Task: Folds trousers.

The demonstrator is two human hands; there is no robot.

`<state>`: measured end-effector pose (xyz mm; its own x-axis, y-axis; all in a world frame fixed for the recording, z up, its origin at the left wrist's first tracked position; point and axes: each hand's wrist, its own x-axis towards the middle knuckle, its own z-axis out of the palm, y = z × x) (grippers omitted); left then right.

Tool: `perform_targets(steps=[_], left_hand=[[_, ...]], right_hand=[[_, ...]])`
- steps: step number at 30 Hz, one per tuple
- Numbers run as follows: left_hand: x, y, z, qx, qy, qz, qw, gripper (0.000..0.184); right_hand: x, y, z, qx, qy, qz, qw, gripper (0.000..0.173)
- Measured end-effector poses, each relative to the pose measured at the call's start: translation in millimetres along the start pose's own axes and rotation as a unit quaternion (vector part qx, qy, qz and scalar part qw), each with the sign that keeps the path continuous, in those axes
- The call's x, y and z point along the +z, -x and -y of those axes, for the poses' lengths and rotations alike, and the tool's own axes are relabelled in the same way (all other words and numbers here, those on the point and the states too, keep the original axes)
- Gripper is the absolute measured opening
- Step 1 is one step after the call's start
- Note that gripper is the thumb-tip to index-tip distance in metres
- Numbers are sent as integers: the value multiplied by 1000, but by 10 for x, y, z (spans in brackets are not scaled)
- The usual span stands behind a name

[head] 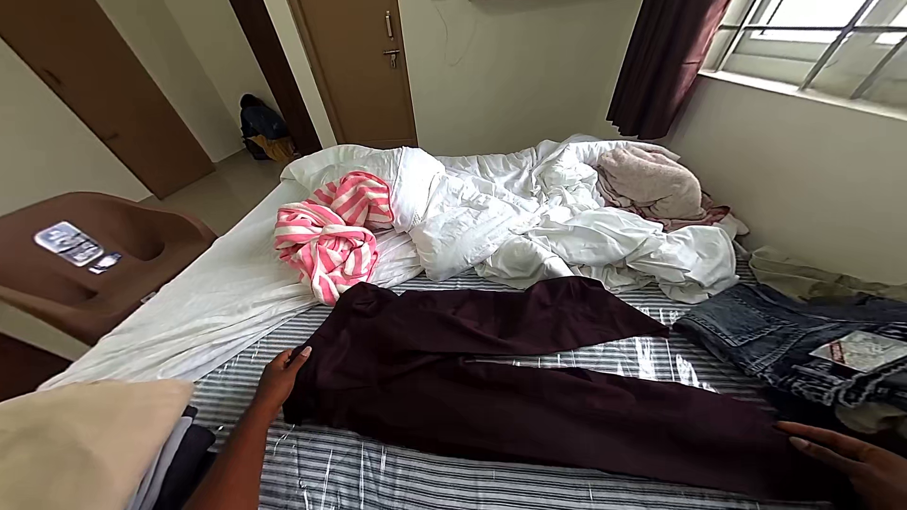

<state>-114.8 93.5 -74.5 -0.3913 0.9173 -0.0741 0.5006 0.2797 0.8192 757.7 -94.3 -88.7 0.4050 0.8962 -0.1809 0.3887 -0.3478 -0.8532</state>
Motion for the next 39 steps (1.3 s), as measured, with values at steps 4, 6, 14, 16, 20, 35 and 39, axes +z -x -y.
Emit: perform_targets(steps=[4, 6, 14, 16, 20, 35, 39], left_hand=[[-67, 121, 143, -87, 80, 87, 989, 61], [-91, 192, 140, -99, 96, 125, 983, 60], [-94, 145, -38, 10, 218, -38, 975, 42], [-67, 142, -102, 5, 177, -77, 981, 42], [50, 178, -214, -35, 1, -150, 988, 61], [2262, 1152, -1291, 374, -248, 361, 818, 54], [2339, 1145, -1190, 407, -279, 314, 811, 33]], right_hand=[[-13, -44, -58, 3, 32, 1, 999, 28], [-8, -64, -77, -3, 57, 8, 998, 29], [-10, -64, 265, -38, 218, -105, 970, 19], [-15, -48, 406, -60, 222, -141, 963, 15], [-37, -72, 448, -152, 207, -201, 945, 10], [-67, 155, 550, -230, 175, -205, 935, 13], [-63, 200, 535, -211, 138, -236, 938, 13]])
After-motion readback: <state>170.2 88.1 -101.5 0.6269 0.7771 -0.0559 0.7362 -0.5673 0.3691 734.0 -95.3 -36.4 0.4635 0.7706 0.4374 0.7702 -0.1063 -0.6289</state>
